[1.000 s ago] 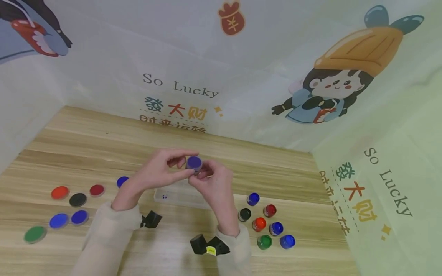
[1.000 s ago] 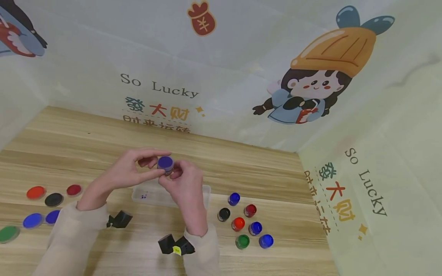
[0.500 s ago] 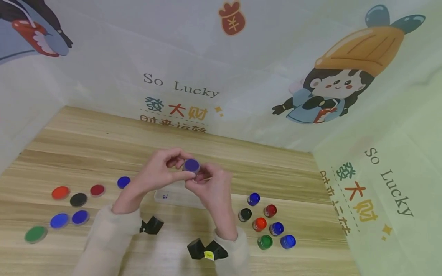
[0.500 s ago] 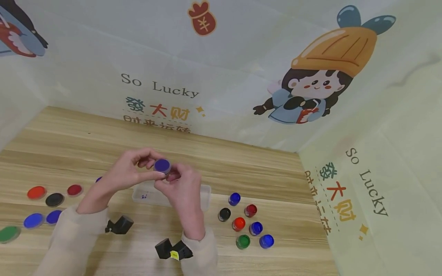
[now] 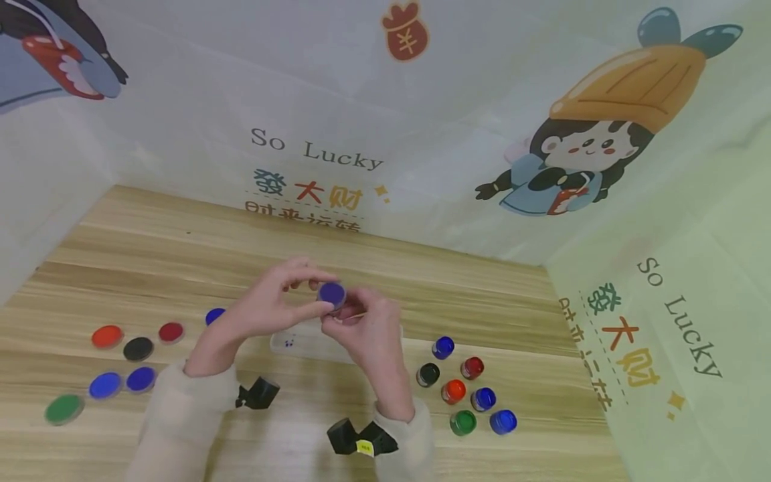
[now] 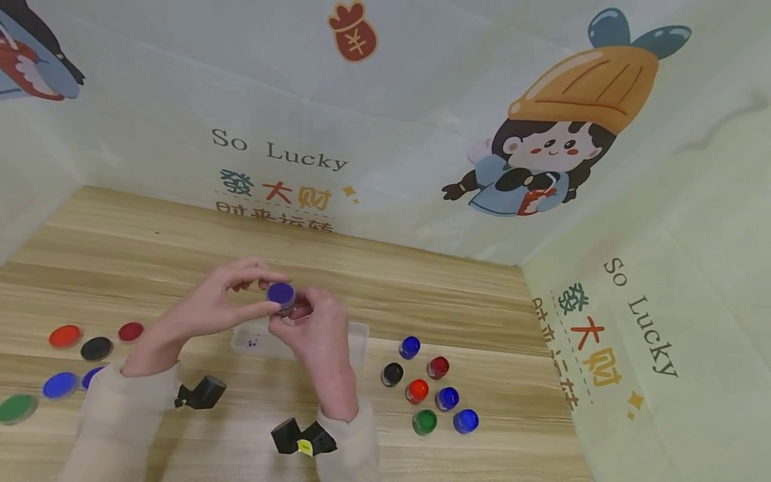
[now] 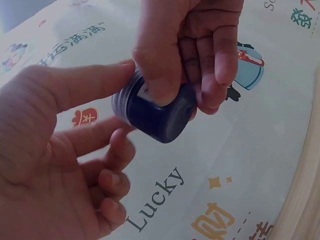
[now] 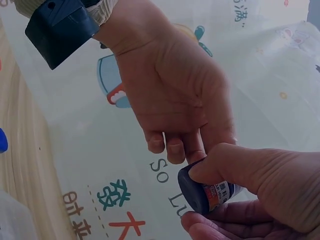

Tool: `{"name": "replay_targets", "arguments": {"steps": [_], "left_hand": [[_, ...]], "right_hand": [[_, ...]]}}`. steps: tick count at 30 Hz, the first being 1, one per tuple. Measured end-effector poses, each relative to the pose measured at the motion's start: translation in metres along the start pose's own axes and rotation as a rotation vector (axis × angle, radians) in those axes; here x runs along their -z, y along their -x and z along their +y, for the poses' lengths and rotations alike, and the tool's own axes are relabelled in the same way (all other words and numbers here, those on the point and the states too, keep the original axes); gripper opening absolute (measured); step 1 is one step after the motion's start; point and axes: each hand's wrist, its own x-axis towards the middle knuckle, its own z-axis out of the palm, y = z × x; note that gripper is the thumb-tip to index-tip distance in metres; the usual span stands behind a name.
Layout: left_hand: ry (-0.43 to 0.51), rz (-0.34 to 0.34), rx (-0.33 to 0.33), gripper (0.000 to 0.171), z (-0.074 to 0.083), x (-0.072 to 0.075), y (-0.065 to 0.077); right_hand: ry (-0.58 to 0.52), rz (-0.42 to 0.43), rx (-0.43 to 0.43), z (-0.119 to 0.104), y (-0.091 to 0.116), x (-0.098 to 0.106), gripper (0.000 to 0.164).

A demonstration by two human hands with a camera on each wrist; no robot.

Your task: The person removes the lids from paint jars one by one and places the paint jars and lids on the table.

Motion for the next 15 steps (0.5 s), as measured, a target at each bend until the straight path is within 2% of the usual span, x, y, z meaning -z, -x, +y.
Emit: {"name": "replay_targets", "arguments": {"steps": [4,6,12,15], "left_hand": [[-0.083,0.073,0.074,0.029,0.0052,-0.0046,0.0001],[-0.108,0.073,0.096,0.034,0.0064,-0.0051,0.0006],[-0.074,0.023,-0.025,0.035,0.0006,-0.0002,0.0031],[-0.079,0.043,-0.018,0.028,0.001,-0.0006,0.0026]], "right_hand": [[0.009,0.002,-0.005,-0.0005,0.0013,-0.0011,0.024],[0.014,-0.002,-0.01,-0.0001,0.0017,-0.0018,0.025],[0.011,-0.012,-0.007,0.0011,0.0011,-0.0029,0.022],[0.007,-0.011,-0.008,0.001,0.0011,-0.0032,0.022]]}}
